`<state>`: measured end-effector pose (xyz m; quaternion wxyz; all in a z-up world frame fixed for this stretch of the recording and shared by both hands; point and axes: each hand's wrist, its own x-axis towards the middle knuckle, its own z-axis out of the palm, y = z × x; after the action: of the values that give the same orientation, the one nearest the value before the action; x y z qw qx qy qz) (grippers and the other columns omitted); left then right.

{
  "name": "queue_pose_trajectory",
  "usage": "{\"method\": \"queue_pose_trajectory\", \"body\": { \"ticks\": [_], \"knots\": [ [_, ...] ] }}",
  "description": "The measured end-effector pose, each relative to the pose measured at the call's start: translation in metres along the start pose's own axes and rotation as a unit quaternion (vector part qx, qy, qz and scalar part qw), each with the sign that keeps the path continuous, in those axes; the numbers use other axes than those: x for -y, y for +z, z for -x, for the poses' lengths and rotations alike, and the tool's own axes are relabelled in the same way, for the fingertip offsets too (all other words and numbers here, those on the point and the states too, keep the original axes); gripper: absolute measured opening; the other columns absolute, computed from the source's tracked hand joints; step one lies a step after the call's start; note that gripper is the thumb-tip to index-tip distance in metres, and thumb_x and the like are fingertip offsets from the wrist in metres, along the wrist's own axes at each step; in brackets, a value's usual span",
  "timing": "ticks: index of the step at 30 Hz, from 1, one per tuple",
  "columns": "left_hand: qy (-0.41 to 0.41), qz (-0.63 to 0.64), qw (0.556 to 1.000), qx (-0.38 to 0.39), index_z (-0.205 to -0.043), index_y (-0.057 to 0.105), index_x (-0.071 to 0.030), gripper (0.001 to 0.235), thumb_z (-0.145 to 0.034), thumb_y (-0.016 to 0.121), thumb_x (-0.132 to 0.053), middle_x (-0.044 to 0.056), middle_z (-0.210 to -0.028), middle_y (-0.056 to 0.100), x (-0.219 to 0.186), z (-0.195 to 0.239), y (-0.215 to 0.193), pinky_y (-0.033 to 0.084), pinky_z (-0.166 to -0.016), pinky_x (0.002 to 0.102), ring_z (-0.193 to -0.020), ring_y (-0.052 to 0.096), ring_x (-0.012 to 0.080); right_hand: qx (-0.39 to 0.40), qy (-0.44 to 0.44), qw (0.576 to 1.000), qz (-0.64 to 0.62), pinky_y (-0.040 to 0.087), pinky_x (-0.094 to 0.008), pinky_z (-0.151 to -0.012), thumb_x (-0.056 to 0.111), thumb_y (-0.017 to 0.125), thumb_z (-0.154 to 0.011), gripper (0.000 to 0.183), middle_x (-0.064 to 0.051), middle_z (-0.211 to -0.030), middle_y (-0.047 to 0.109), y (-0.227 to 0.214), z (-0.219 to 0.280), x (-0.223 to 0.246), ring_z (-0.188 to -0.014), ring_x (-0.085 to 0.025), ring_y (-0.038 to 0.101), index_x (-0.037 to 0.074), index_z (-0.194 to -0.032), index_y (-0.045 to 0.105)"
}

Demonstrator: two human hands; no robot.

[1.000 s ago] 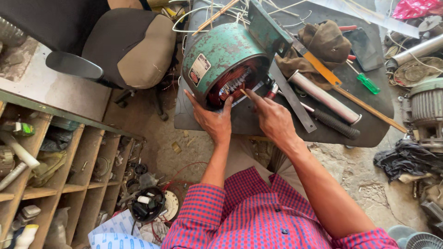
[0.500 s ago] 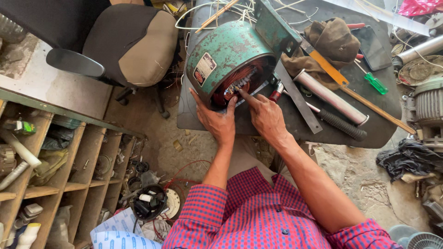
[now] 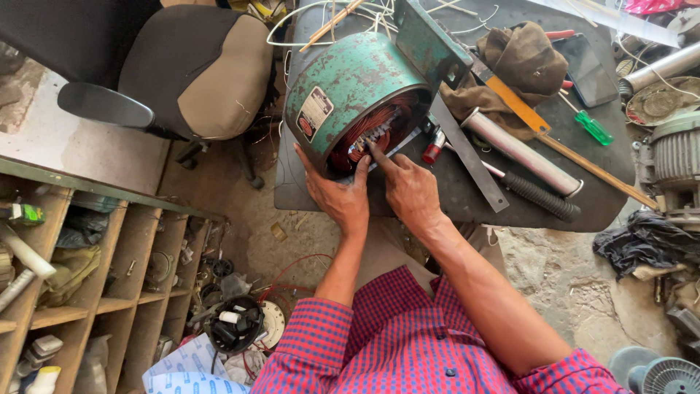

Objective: The person works on a disassembled electric motor stator on a workbench. They use wooden sticks to adjust the copper windings, then use a hammer to tap the windings into place. The person also uses a metal bar and a cylindrical tool to press and align the windings inside the stator.

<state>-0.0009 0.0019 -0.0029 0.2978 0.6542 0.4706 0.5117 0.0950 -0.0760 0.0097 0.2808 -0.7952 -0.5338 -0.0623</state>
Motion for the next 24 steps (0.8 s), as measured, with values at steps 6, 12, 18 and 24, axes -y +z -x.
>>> {"method": "queue_pose_trajectory", "body": {
  "ticks": [6, 12, 18, 24],
  "knots": [
    [0.01, 0.01, 1.0, 0.001, -0.165, 0.02, -0.002, 0.119, -0.079, 0.088, -0.049, 0.025, -0.165, 0.039, 0.008, 0.002, 0.003, 0.033, -0.124, 0.05, -0.148, 0.046, 0.042, -0.007, 0.008, 1.0, 0.003, 0.053, -0.048, -0.06, 0.004, 0.06, -0.091, 0.06, -0.01, -0.085, 0.061, 0.009, 0.001, 0.001, -0.07, -0.034, 0.066, 0.023, -0.148, 0.056],
    [0.073, 0.098, 0.989, 0.08, -0.17, 0.01, -0.003, 0.117, -0.09, 0.083, -0.048, 0.027, -0.175, 0.021, 0.018, -0.011, -0.019, 0.027, -0.133, 0.052, -0.163, 0.028, 0.044, 0.01, 0.014, 1.0, -0.006, 0.054, -0.048, -0.06, 0.006, 0.06, -0.091, 0.058, -0.01, -0.088, 0.066, -0.002, -0.005, 0.003, -0.072, -0.035, 0.068, 0.023, -0.147, 0.057],
    [0.162, 0.125, 0.968, 0.147, -0.17, 0.002, -0.007, 0.127, -0.085, 0.089, -0.043, 0.03, -0.173, 0.016, 0.02, -0.062, -0.032, 0.024, -0.135, 0.055, -0.162, 0.024, 0.0447, 0.022, 0.031, 0.999, 0.012, 0.054, -0.049, -0.061, 0.009, 0.062, -0.091, 0.055, -0.011, -0.086, 0.066, -0.002, -0.01, 0.008, -0.072, -0.036, 0.068, 0.022, -0.144, 0.058],
    [0.157, 0.12, 0.963, 0.185, -0.169, -0.002, -0.007, 0.14, -0.076, 0.096, -0.042, 0.032, -0.167, 0.022, 0.009, -0.069, -0.041, 0.031, -0.128, 0.054, -0.155, 0.032, 0.0463, -0.001, 0.03, 0.999, -0.031, 0.054, -0.048, -0.063, 0.007, 0.062, -0.088, 0.055, -0.011, -0.084, 0.064, 0.008, -0.009, 0.003, -0.074, -0.036, 0.068, 0.021, -0.142, 0.061]
  ]
}}
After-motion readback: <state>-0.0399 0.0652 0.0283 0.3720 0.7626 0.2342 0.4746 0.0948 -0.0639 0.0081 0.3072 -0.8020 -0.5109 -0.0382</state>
